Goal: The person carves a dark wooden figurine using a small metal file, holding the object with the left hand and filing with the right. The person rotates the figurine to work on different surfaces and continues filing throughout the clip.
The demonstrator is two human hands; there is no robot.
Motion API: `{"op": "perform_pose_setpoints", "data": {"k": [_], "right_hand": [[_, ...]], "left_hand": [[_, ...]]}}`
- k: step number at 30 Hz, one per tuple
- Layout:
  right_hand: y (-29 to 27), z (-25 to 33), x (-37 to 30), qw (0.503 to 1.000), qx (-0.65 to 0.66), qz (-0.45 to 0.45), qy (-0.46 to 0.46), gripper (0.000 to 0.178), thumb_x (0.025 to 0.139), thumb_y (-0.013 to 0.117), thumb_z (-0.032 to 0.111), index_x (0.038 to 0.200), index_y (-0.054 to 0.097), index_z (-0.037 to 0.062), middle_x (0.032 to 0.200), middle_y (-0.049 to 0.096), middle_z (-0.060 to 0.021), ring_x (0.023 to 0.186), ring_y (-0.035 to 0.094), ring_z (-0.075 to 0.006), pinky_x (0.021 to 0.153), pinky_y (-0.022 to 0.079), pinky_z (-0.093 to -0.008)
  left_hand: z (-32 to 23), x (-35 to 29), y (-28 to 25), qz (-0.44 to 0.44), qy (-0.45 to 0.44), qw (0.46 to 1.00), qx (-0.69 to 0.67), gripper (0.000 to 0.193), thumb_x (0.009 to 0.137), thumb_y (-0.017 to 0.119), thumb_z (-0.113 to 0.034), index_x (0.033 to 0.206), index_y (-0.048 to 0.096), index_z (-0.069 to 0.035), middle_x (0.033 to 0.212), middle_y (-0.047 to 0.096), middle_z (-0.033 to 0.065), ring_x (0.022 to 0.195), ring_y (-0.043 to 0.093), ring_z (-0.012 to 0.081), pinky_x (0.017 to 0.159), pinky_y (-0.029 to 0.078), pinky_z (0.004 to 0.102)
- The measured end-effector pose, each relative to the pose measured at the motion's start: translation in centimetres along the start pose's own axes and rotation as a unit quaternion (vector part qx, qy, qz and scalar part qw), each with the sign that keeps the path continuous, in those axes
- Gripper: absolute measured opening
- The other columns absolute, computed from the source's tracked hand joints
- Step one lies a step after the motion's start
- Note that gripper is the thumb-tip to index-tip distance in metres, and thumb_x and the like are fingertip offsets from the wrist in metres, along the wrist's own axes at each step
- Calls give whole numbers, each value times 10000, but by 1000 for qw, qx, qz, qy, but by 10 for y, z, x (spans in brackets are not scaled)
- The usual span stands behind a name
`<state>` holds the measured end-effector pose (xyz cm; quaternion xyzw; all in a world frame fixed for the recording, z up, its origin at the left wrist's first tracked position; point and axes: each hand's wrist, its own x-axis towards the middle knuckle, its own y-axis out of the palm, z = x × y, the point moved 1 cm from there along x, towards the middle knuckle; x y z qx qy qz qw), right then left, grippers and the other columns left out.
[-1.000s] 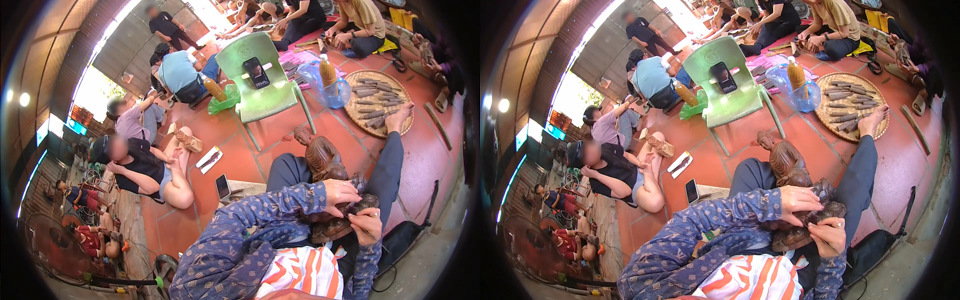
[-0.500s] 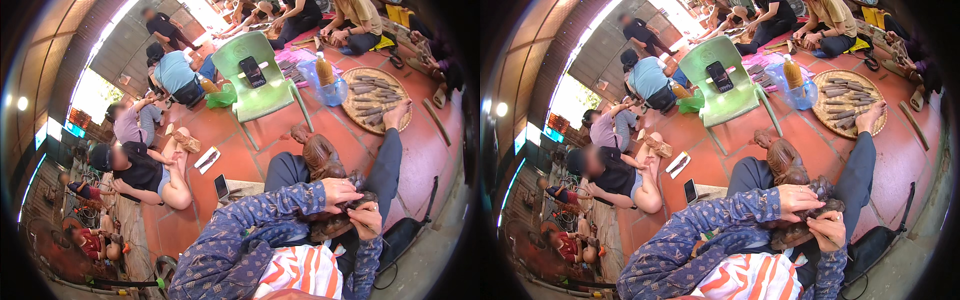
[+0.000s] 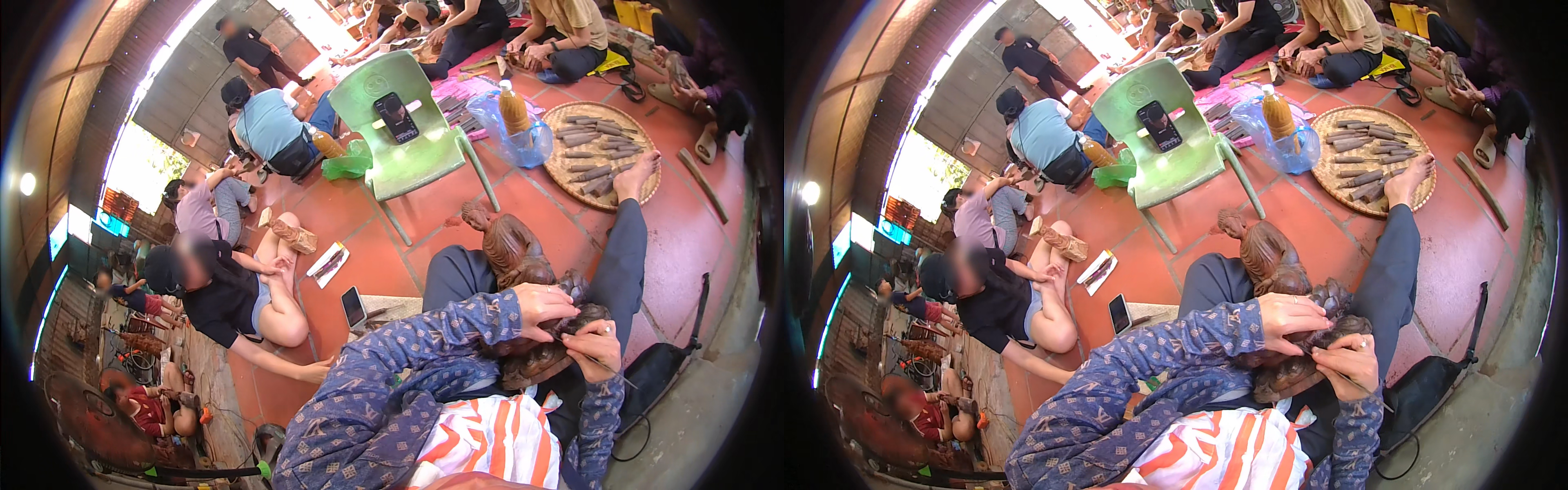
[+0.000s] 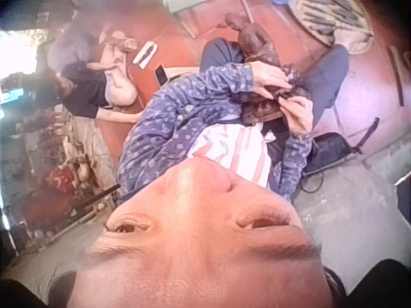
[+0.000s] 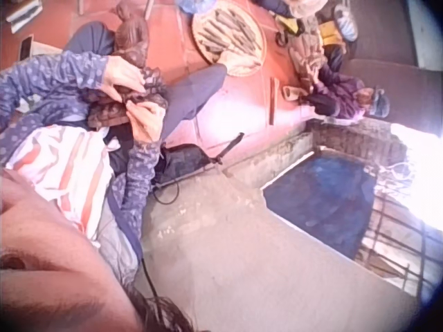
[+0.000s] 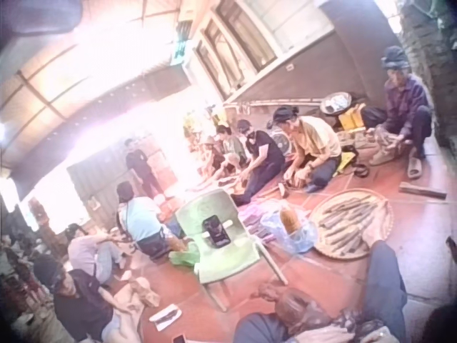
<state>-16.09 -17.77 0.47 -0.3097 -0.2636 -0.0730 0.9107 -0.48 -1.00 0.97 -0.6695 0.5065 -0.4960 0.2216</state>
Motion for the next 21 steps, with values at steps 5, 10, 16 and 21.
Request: {"op": "perform_pose_setpoints", "data": {"k": [5,10,16,21], "right_hand": [[5,-9,-7,996,59,-58,19,242,633,790,58,873,754,43,846,738,-74,784,619,-216,765,466,-326],[-13,-19,-19,983,115,-126,61,195,671,779,53,865,757,54,893,745,-77,820,623,-227,832,461,-360],[3,-11,-7,998,55,-10,31,198,669,787,121,863,767,90,901,748,-10,863,620,-187,990,364,-427],[7,-10,-6,996,74,-22,44,202,667,781,87,868,762,72,901,745,-25,848,633,-191,975,384,-426]], "left_hand": [[0,-2,13,-19,-14,999,32,562,713,757,-232,1215,612,-27,1071,667,139,1021,640,295,869,531,375],[-2,8,11,13,-148,989,-18,583,713,775,-241,1230,607,-31,1044,660,151,931,659,294,789,545,361],[-14,3,0,51,-58,997,26,794,670,774,-188,1394,475,-57,1229,592,177,1216,534,333,1043,421,422],[-7,-4,6,25,-57,998,12,782,640,792,-168,1356,504,-38,1182,615,171,1154,568,328,991,459,415]]}}
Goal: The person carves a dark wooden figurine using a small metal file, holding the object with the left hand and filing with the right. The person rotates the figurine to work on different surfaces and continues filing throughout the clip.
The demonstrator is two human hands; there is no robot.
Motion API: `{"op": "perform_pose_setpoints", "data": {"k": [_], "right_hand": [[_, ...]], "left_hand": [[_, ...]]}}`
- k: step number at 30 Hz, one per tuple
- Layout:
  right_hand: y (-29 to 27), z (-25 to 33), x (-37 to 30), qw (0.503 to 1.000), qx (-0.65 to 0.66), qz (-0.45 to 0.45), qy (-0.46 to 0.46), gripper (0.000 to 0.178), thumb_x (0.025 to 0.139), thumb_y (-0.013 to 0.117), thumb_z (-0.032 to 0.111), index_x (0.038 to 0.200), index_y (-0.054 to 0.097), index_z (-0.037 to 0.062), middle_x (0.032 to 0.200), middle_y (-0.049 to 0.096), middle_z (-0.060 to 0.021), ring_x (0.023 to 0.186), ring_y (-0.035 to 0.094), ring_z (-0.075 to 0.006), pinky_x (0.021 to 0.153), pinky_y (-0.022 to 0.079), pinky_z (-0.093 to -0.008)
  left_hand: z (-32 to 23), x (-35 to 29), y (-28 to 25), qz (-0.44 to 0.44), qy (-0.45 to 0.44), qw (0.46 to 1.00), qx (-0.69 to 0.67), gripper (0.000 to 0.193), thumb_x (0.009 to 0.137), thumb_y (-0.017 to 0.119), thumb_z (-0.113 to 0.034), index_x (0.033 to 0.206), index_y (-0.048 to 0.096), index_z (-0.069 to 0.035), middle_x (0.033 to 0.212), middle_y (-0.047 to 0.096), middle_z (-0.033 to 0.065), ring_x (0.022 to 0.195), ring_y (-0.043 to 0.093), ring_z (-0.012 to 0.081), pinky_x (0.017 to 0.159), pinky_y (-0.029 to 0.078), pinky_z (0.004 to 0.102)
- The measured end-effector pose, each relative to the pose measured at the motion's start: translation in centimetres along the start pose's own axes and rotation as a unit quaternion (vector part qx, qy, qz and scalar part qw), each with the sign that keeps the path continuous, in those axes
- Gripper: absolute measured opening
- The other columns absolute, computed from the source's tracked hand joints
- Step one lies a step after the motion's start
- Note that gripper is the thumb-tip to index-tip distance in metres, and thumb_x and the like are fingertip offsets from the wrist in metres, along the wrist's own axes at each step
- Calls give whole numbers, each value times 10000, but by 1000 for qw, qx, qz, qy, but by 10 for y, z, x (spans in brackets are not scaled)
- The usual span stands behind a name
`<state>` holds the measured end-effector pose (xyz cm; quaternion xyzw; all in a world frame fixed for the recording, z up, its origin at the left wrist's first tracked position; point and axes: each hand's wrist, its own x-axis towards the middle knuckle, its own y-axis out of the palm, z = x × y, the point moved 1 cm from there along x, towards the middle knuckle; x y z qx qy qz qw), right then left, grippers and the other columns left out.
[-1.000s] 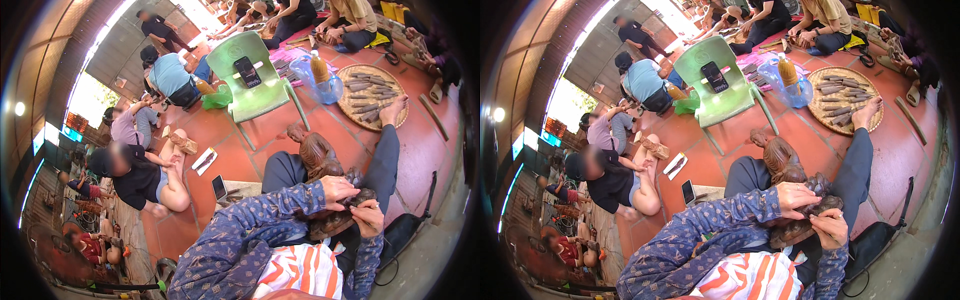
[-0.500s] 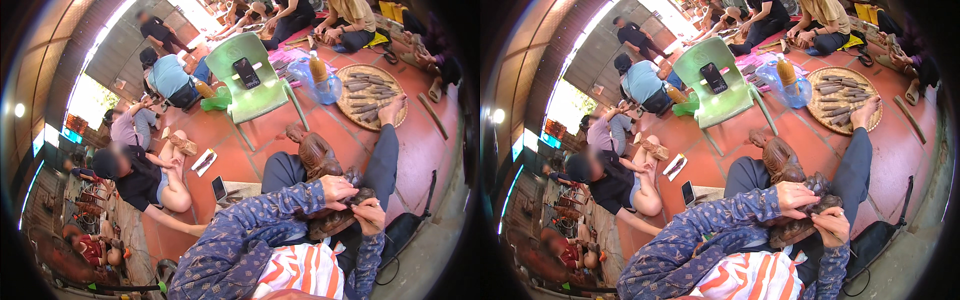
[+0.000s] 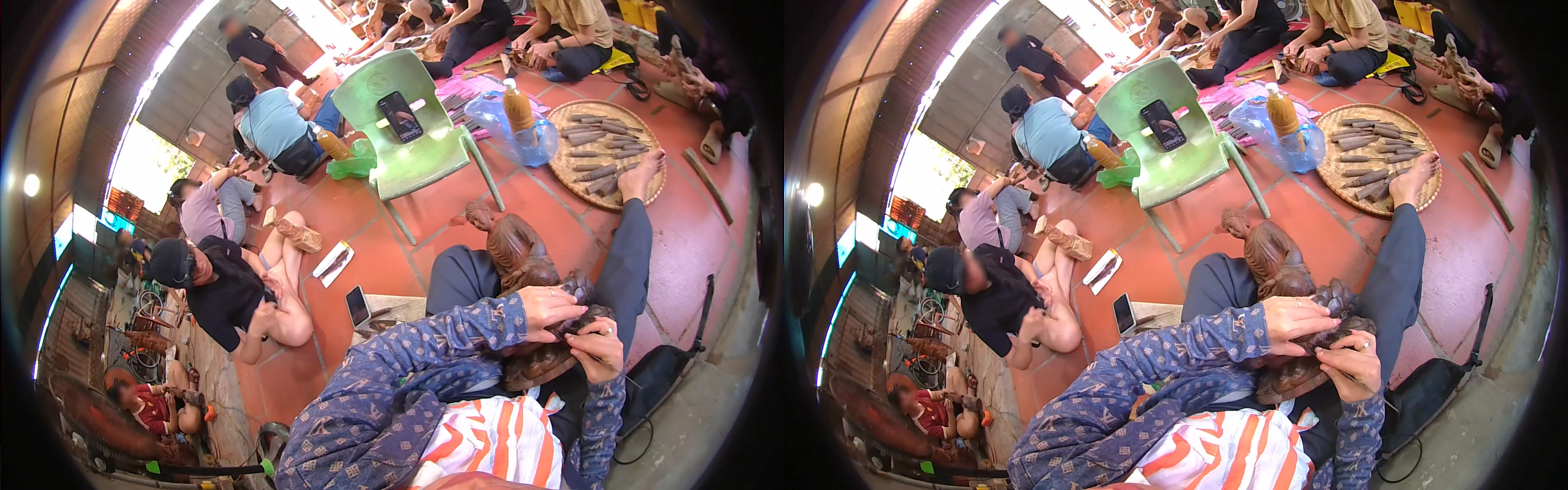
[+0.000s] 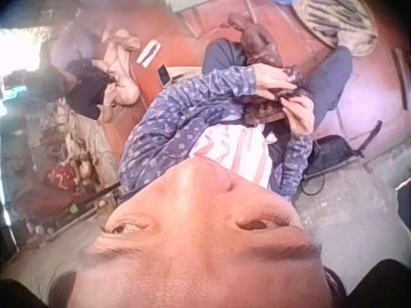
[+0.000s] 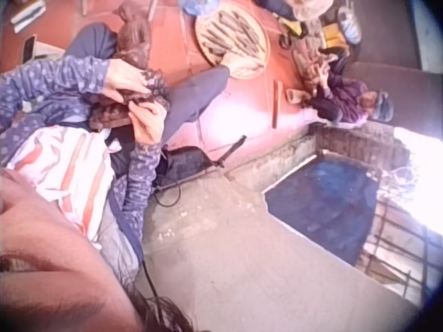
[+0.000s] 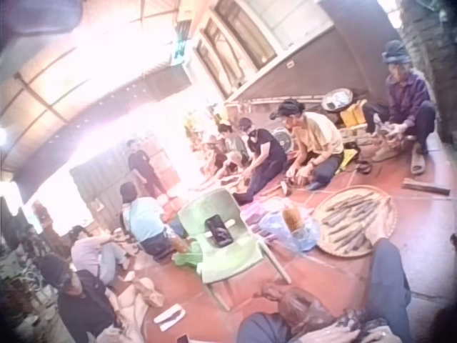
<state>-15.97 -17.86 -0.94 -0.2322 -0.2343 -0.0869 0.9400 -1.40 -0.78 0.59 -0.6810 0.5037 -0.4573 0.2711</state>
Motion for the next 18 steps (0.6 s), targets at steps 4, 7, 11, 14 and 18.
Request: {"op": "perform_pose_setpoints", "data": {"k": [4,7,11,14,18], "right_hand": [[-5,-6,-4,999,37,-33,13,201,676,767,40,877,757,49,900,743,-49,844,640,-209,992,406,-451],[-10,-8,-7,996,64,-48,31,203,677,772,43,880,754,41,895,743,-53,858,641,-222,1023,401,-473],[-6,1,0,1000,-6,8,-7,229,644,789,69,872,768,74,855,737,-23,826,632,-180,974,411,-438],[-1,2,3,1000,-7,-4,-2,228,645,784,62,872,765,66,856,736,-49,834,628,-192,933,430,-424],[-6,-8,-5,996,50,-68,10,221,650,779,59,870,762,55,878,739,-74,838,627,-204,913,443,-409]], "left_hand": [[-1,4,6,-47,-16,999,11,702,638,809,-219,1270,572,-28,1053,661,138,999,630,299,847,522,385],[-2,7,9,-30,-49,998,19,698,635,814,-264,1250,584,-27,1007,669,117,957,640,283,802,532,374],[3,8,-5,-1,9,1000,-13,683,666,793,-266,1275,574,-47,1090,653,131,1060,616,288,874,517,382],[4,7,-10,-14,50,999,16,651,702,774,-264,1282,572,-48,1091,654,133,1070,618,295,887,514,383],[2,5,5,-31,-6,999,16,607,742,757,-275,1270,577,-36,1051,671,136,990,645,308,848,530,371]]}}
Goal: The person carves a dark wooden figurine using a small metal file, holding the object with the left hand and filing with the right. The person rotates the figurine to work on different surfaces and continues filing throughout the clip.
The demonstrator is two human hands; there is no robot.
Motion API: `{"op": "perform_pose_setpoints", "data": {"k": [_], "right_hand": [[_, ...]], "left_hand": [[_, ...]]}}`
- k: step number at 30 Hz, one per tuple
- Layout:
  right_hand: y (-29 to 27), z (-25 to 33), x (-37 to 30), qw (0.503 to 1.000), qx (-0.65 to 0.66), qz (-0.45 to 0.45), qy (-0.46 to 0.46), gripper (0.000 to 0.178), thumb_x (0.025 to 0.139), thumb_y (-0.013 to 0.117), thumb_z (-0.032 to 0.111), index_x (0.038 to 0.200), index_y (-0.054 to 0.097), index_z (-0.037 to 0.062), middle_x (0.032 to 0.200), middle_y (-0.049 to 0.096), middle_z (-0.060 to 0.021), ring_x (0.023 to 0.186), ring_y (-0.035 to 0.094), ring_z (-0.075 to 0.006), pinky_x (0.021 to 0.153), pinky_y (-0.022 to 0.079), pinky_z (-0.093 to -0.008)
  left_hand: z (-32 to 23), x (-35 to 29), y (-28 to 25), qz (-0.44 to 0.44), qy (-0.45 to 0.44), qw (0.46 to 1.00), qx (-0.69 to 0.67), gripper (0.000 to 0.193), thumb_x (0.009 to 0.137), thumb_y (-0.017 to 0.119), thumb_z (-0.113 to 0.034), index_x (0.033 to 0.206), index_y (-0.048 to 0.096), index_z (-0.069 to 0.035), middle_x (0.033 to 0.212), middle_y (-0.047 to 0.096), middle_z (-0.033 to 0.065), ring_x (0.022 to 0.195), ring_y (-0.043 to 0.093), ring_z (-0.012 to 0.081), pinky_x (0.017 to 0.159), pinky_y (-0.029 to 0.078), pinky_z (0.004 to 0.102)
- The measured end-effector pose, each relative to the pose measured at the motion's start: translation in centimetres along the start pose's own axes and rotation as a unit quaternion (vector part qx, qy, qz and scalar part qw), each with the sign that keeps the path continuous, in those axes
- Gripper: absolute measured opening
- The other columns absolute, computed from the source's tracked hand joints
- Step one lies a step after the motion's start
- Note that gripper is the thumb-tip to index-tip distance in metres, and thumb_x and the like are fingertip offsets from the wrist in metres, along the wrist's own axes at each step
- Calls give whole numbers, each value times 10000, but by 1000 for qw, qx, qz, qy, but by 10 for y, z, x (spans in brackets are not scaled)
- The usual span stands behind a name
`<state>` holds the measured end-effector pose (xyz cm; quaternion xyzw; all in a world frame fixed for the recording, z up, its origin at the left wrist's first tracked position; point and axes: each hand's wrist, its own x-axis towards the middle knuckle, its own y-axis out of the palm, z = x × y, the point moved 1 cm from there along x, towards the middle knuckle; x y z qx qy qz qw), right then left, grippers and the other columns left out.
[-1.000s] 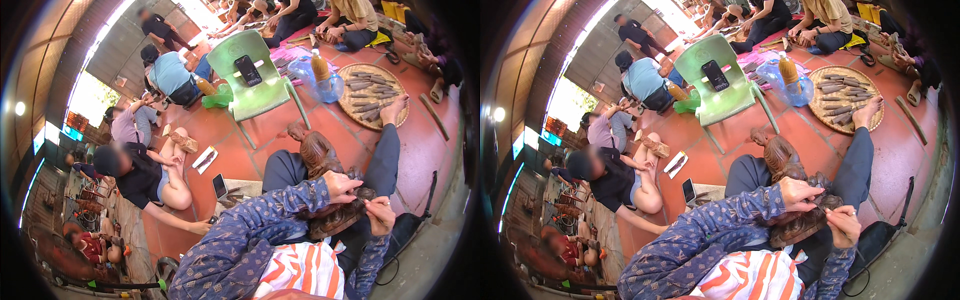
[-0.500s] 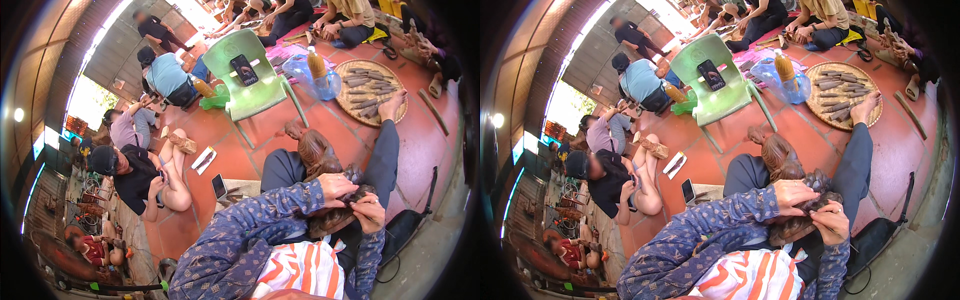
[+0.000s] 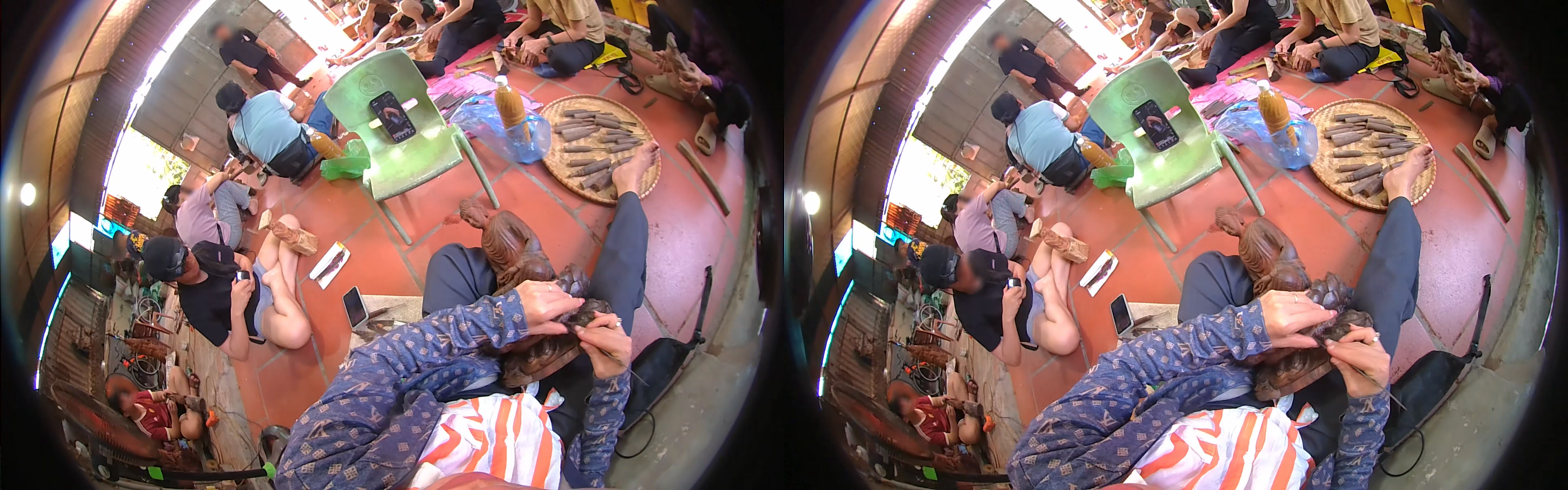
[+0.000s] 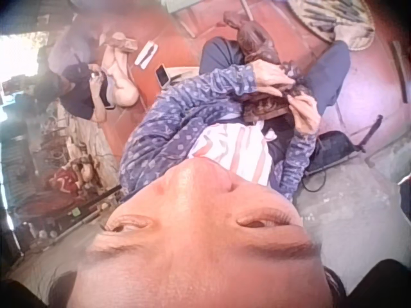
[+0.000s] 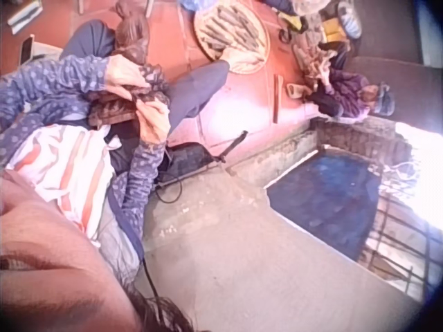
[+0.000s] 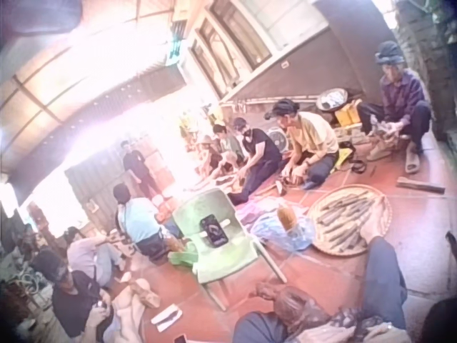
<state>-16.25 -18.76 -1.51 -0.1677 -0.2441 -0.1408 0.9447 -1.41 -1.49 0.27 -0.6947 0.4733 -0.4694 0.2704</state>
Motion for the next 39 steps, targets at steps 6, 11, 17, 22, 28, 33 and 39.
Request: {"op": "perform_pose_setpoints", "data": {"k": [6,11,17,22,28,33,39], "right_hand": [[5,12,6,994,-61,87,-24,233,656,769,91,884,762,42,842,730,-40,818,608,-203,933,399,-387],[9,9,5,999,-32,39,-13,224,655,765,73,872,753,22,812,718,-57,785,606,-216,889,433,-403],[-5,1,-1,1000,2,-9,13,223,668,783,79,889,764,54,876,741,-59,837,624,-203,923,444,-420],[7,17,11,992,-86,83,-30,272,614,789,44,885,770,61,822,726,-56,814,617,-199,796,462,-366],[-2,1,1,1000,11,-8,6,211,673,781,58,882,758,37,873,739,-65,848,617,-206,866,481,-371],[1,9,4,998,-25,55,-11,245,654,794,74,898,769,72,864,735,-48,816,617,-191,905,445,-375],[1,3,2,1000,0,16,8,247,654,771,53,899,756,18,817,714,-66,792,596,-213,818,465,-376]], "left_hand": [[0,0,-12,21,33,999,-25,673,703,772,-228,1315,551,-55,1100,653,139,1058,622,305,892,515,375],[1,-4,-3,18,21,1000,6,712,681,781,-229,1330,541,-63,1120,645,135,1050,617,307,893,511,382],[-7,7,-2,45,-131,989,-57,656,669,783,-226,1268,577,-55,940,672,114,925,652,291,812,530,372],[1,0,-14,26,47,998,-20,676,702,785,-245,1314,558,-68,1090,651,131,1054,625,295,895,519,378],[2,0,-2,66,-70,995,-9,597,726,765,-263,1253,593,-42,1057,664,123,984,641,293,834,532,363],[1,3,-15,27,37,998,-33,611,727,765,-259,1269,584,-44,1101,646,142,1038,623,304,871,520,377],[1,-2,-1,26,-6,1000,-2,610,733,760,-271,1271,583,-46,1120,640,147,1066,614,300,901,512,382]]}}
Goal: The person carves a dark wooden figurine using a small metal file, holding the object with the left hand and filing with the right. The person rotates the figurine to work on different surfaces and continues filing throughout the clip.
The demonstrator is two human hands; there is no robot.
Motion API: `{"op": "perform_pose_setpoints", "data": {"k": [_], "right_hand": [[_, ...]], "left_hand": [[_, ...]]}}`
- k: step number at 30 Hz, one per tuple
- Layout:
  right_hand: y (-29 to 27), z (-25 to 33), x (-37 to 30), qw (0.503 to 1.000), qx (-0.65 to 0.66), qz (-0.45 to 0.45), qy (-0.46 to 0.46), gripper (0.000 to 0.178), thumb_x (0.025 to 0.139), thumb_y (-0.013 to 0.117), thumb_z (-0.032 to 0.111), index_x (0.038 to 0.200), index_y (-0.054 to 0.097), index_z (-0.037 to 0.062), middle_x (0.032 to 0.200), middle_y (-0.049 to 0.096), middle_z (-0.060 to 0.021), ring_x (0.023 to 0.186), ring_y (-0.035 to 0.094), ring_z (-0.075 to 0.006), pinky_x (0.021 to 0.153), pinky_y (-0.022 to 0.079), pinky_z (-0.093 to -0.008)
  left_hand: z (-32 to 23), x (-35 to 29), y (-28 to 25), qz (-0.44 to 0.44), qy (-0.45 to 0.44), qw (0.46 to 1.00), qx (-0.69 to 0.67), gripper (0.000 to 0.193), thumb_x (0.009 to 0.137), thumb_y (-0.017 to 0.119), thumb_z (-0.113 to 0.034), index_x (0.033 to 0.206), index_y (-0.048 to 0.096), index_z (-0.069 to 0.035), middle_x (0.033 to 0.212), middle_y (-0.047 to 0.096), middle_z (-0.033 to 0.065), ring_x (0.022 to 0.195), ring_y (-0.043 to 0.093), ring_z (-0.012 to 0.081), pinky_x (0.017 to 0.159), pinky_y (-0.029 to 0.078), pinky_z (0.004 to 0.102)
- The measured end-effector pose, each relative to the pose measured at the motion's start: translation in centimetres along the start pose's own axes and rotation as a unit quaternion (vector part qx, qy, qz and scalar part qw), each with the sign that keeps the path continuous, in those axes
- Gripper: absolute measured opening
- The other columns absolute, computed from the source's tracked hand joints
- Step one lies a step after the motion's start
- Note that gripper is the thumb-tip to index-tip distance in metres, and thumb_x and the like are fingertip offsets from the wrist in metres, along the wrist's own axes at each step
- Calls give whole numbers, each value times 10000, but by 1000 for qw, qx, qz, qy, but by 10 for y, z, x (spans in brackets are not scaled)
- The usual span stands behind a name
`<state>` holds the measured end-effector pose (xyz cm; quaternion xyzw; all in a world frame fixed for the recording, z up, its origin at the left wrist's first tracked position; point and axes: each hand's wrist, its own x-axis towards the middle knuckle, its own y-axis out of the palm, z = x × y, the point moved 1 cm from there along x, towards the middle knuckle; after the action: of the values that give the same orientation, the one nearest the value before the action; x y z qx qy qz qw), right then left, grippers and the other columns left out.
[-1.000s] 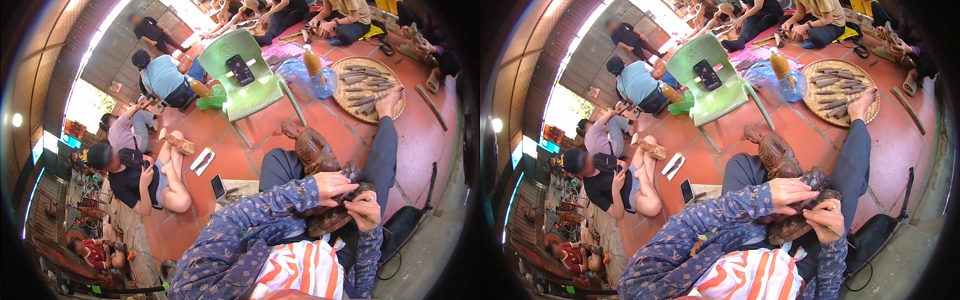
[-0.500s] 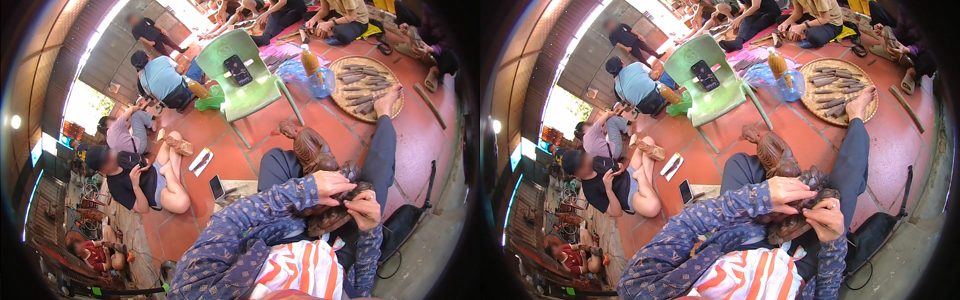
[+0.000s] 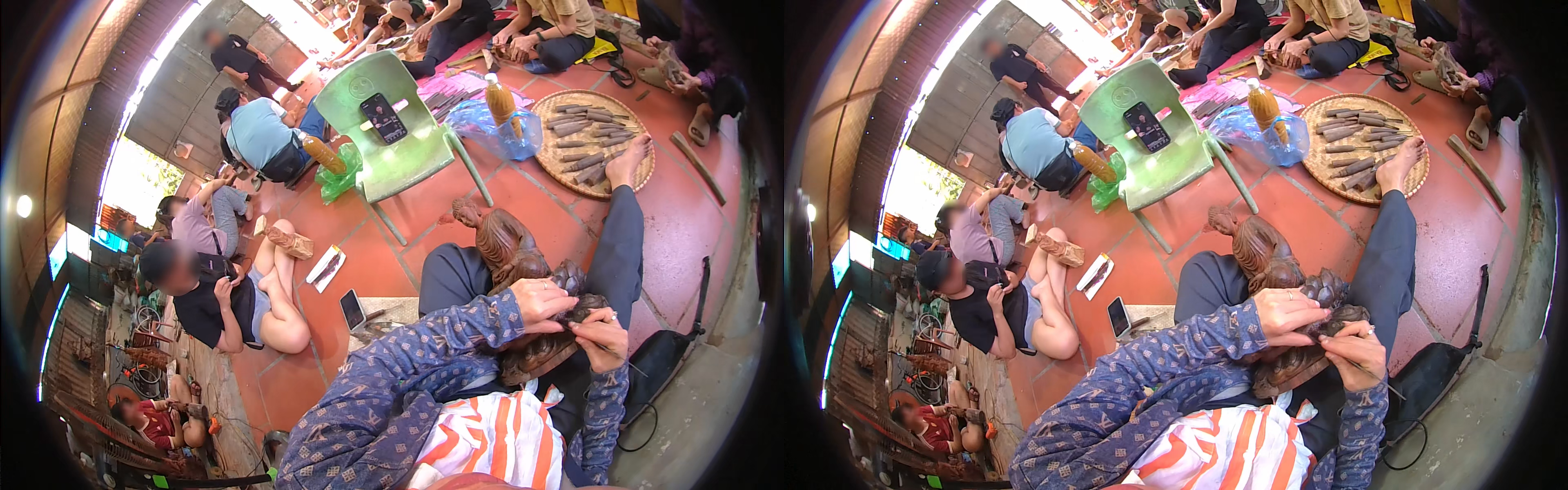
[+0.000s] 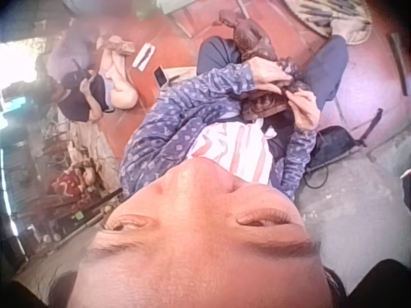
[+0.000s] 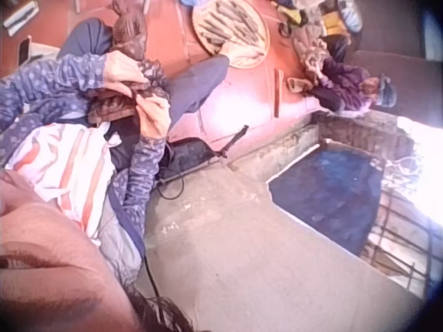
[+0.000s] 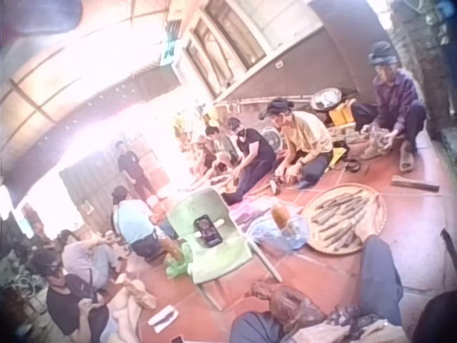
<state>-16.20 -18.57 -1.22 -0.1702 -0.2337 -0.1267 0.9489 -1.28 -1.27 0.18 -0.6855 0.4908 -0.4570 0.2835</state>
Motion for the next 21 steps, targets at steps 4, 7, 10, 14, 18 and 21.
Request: {"op": "perform_pose_setpoints", "data": {"k": [4,7,10,14,18,21], "right_hand": [[-3,-1,-1,1000,4,-1,-1,234,671,778,81,899,762,33,817,720,-52,790,603,-206,875,462,-385],[1,9,6,996,-48,64,-41,239,655,773,50,893,764,35,817,725,-48,800,615,-199,856,456,-384],[4,2,2,999,-28,32,-8,242,656,768,42,897,762,29,820,725,-52,793,613,-202,842,455,-396],[-5,-3,-2,1000,-1,-4,-8,221,670,782,49,891,764,52,876,736,-46,818,616,-198,900,463,-403],[-6,1,-1,1000,24,7,6,233,671,784,57,902,768,68,891,740,-36,826,616,-190,929,452,-400],[2,-1,0,998,-28,50,-4,251,657,787,62,907,769,71,880,737,-23,807,618,-175,935,436,-377]], "left_hand": [[-2,0,1,45,-47,998,-9,625,726,764,-267,1281,575,-49,1132,636,146,1074,609,301,921,504,387],[-1,2,-14,14,52,998,-26,646,717,768,-254,1296,564,-55,1147,629,147,1075,603,307,927,499,394],[0,1,-10,24,34,999,-11,663,710,771,-241,1310,555,-60,1169,619,147,1090,593,313,941,490,401],[-9,3,-1,-25,-14,1000,13,644,717,767,-234,1301,563,-52,1072,656,134,976,639,293,859,520,376],[-9,6,-7,-12,-12,1000,-17,640,714,766,-234,1294,570,-47,1066,658,131,962,642,290,849,521,369],[-3,3,-12,4,40,999,-2,657,704,764,-219,1310,564,-61,1148,631,141,1040,618,286,895,509,368]]}}
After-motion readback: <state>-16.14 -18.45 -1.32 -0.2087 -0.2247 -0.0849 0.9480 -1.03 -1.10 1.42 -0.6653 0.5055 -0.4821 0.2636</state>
